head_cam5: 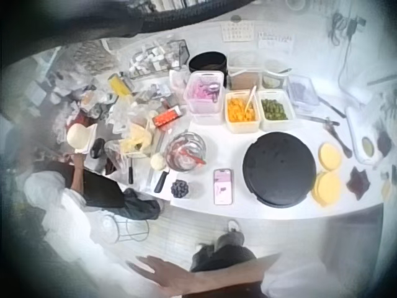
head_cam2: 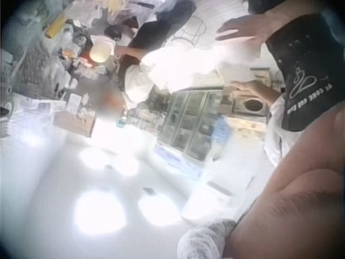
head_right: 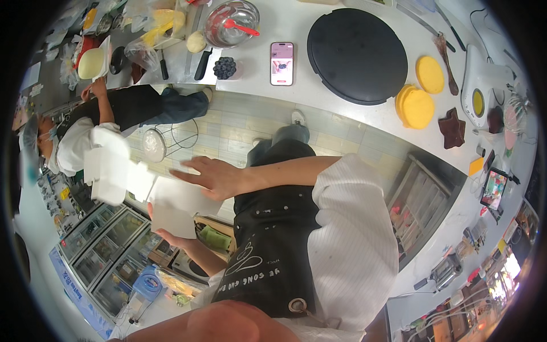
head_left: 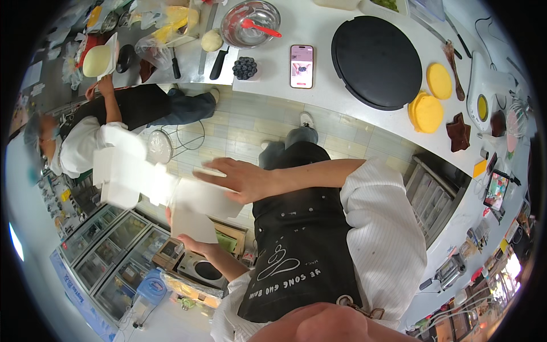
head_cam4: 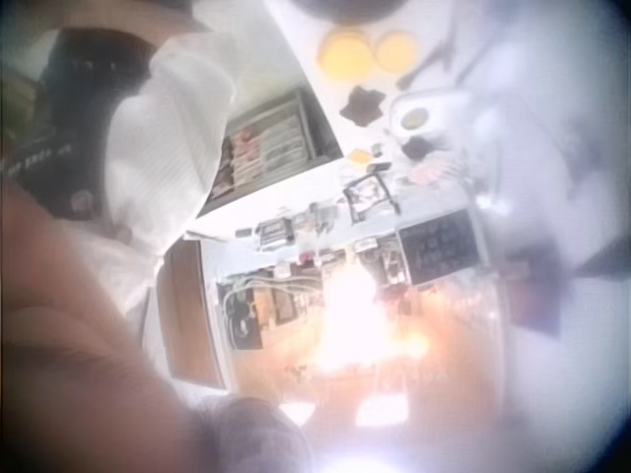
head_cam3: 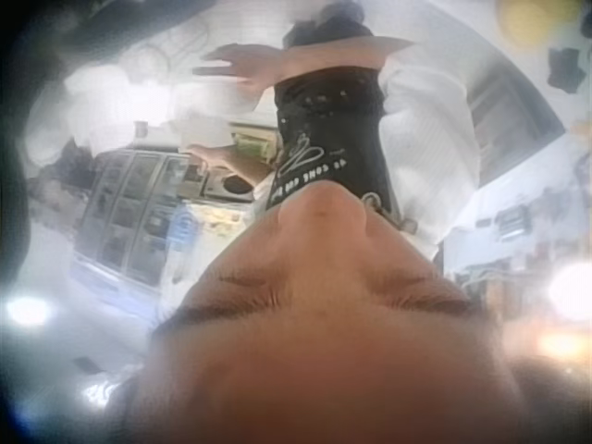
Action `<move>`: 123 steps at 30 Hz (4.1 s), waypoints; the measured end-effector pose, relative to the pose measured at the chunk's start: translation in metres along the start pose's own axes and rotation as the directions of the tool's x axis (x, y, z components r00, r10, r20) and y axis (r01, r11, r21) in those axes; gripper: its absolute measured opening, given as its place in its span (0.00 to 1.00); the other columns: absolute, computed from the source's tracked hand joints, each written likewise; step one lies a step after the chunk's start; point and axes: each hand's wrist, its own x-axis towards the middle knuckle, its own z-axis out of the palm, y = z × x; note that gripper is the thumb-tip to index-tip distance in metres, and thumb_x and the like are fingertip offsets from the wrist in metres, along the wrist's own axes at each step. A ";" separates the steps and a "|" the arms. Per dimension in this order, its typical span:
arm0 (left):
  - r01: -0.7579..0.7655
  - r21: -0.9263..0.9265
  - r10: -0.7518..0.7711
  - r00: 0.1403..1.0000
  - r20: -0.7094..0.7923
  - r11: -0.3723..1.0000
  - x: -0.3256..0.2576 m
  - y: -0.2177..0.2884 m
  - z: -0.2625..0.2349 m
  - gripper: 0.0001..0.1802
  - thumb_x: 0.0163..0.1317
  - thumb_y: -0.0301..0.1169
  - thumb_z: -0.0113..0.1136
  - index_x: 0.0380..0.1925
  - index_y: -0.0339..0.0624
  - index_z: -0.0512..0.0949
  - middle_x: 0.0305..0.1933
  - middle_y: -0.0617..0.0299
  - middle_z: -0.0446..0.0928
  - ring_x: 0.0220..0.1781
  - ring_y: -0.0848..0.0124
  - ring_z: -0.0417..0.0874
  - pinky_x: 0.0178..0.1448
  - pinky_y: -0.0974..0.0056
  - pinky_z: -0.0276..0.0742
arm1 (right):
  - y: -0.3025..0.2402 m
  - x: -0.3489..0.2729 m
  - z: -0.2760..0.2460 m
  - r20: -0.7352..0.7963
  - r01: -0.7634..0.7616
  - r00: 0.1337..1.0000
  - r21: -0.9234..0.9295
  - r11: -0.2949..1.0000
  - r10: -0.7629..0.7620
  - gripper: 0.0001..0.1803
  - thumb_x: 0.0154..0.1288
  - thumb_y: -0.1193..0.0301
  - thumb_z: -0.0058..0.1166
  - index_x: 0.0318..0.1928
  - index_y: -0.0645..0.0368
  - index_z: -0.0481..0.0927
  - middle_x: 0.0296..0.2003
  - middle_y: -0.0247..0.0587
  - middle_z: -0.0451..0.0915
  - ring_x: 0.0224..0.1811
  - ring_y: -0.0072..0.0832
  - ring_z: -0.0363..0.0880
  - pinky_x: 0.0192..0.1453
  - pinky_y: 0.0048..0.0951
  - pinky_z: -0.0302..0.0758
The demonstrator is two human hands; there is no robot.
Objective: The person assembles a flat-folded paper box by folding its sides and tabs into a rectangular container. They then place a small container of blueberries into the assembled box. The task is performed by hand without tools.
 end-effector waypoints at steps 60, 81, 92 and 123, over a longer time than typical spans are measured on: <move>-0.359 0.476 0.391 0.920 0.034 0.803 0.009 0.065 -0.058 0.12 0.62 0.19 0.67 0.45 0.39 0.88 0.42 0.56 0.89 0.37 0.71 0.89 0.41 0.67 0.83 | -0.169 0.055 0.005 -0.208 0.159 0.892 -0.687 0.709 -0.401 0.16 0.53 0.82 0.63 0.42 0.53 0.89 0.37 0.35 0.87 0.40 0.36 0.86 0.42 0.36 0.83; -0.317 -0.201 0.214 0.886 -0.411 0.927 0.018 0.044 -0.049 0.09 0.76 0.31 0.61 0.45 0.35 0.78 0.49 0.51 0.85 0.47 0.71 0.84 0.54 0.65 0.80 | -0.180 0.026 -0.022 -0.522 -0.071 0.853 -0.163 0.984 -0.025 0.58 0.54 0.70 0.77 0.81 0.54 0.54 0.77 0.48 0.60 0.74 0.45 0.69 0.74 0.48 0.71; -0.362 -0.281 0.188 0.847 -0.497 0.889 -0.006 0.009 -0.053 0.14 0.79 0.37 0.56 0.50 0.35 0.75 0.46 0.54 0.81 0.45 0.72 0.83 0.49 0.65 0.82 | -0.099 0.052 -0.038 -0.242 -0.208 0.910 0.436 0.875 0.337 0.30 0.69 0.65 0.68 0.66 0.65 0.75 0.48 0.40 0.87 0.46 0.23 0.86 0.51 0.26 0.81; -0.794 0.521 0.503 0.604 0.619 0.312 0.046 0.092 -0.077 0.17 0.44 0.22 0.71 0.38 0.48 0.86 0.31 0.63 0.85 0.28 0.63 0.85 0.30 0.60 0.78 | -0.205 0.131 -0.010 0.453 0.377 0.883 -0.532 0.758 -0.122 0.19 0.60 0.55 0.70 0.30 0.60 0.88 0.22 0.47 0.82 0.26 0.48 0.81 0.31 0.42 0.74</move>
